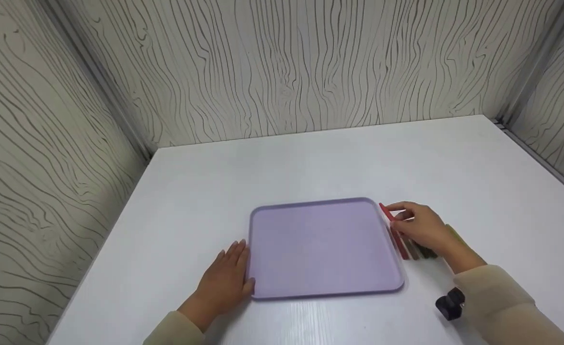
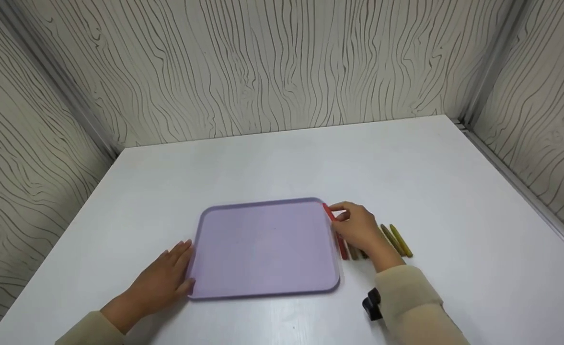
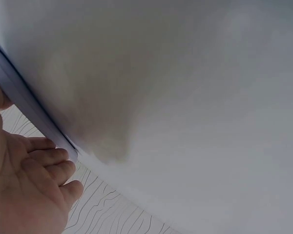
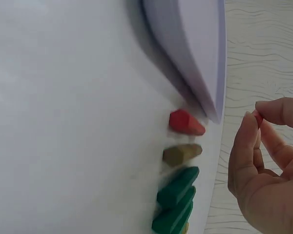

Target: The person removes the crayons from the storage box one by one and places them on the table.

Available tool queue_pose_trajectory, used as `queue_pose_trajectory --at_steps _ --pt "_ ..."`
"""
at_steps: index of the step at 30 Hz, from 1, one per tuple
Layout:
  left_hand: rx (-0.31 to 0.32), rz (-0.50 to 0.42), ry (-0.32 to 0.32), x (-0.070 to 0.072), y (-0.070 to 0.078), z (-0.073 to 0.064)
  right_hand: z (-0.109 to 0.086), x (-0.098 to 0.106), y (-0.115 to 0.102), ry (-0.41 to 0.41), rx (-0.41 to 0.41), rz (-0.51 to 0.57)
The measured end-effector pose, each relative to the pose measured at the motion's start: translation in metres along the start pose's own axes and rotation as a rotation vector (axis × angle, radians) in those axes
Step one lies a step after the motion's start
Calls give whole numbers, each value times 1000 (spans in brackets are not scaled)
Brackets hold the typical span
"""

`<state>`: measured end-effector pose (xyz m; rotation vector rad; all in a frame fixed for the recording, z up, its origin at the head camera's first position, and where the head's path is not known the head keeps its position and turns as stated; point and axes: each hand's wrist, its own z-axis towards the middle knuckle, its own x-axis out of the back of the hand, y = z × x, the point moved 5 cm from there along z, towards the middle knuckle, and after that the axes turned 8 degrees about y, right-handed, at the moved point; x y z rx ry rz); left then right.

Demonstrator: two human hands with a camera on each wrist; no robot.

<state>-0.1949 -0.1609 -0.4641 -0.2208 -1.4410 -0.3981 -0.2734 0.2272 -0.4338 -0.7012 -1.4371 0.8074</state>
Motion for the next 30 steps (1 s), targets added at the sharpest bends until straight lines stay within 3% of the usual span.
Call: queue_pose_trajectory --at_steps 4,14,19,30 --pt "5 -14 -6 0 0 -1 -5 15 13 15 -22 -13" --pt "-9 -10 10 0 -1 0 -21 53 49 76 -85 -171" --pt "-14 -5 18 0 -1 0 -28 70 65 90 -105 -183" --pt "-4 -14 1 4 1 -1 -40 91 86 98 -112 -228"
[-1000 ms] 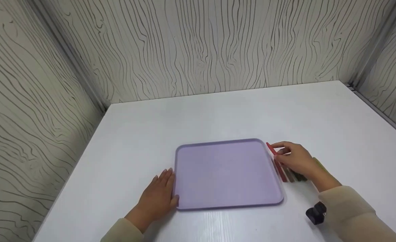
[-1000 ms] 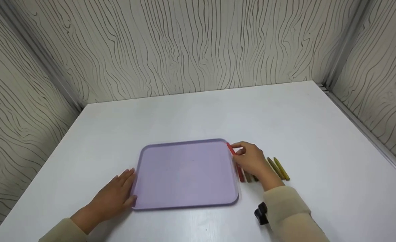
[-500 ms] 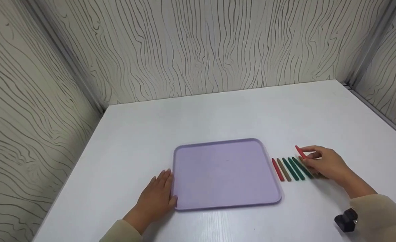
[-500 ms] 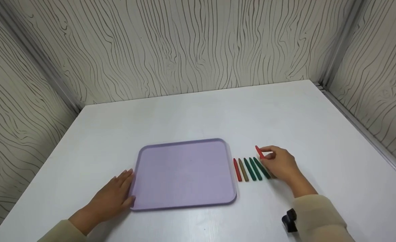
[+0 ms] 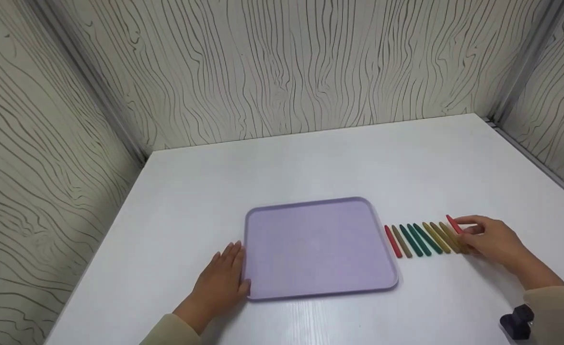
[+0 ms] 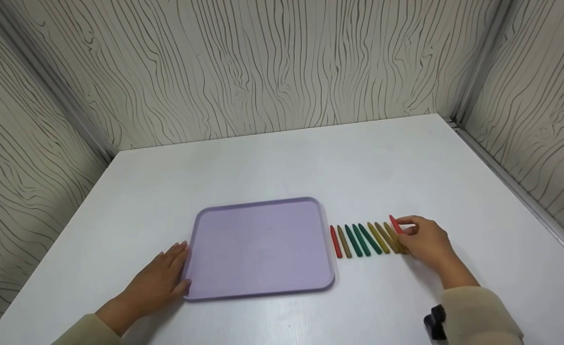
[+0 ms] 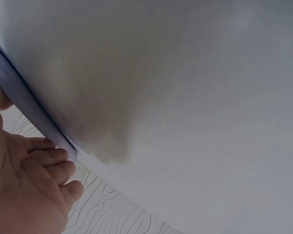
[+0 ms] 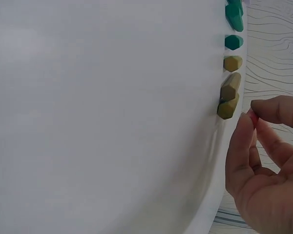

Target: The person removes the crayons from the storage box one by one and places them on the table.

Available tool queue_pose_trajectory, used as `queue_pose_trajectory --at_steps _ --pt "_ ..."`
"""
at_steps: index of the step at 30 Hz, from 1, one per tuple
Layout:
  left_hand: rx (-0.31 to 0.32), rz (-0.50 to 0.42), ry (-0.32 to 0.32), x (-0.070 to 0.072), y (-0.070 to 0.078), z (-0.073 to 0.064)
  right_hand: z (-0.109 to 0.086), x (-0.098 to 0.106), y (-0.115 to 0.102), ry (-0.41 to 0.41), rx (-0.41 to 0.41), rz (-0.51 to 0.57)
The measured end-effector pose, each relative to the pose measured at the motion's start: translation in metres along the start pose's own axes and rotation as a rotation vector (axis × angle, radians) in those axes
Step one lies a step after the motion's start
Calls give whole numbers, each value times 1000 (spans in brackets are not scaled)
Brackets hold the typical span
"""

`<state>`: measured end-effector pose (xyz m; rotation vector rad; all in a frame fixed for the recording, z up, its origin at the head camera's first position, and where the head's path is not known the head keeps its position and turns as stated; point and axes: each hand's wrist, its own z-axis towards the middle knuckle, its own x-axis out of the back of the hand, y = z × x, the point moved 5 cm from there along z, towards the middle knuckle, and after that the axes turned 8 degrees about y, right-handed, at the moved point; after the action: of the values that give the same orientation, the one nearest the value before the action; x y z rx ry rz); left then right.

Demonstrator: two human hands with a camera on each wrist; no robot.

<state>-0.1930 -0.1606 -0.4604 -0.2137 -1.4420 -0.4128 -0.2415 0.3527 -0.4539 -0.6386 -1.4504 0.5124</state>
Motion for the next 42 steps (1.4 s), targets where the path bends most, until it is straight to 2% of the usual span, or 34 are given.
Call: queue_pose_trajectory --at_steps 9,28,37,42 --pt "12 12 3 -2 -1 1 0 -2 6 -17 -46 8" --pt "-3 -10 -3 -2 0 1 0 0 10 -13 -50 -89" --pt "2 0 -4 0 -1 1 1 13 6 -14 -66 -96" --pt "-14 21 33 5 0 5 2 22 2 8 -41 -111"
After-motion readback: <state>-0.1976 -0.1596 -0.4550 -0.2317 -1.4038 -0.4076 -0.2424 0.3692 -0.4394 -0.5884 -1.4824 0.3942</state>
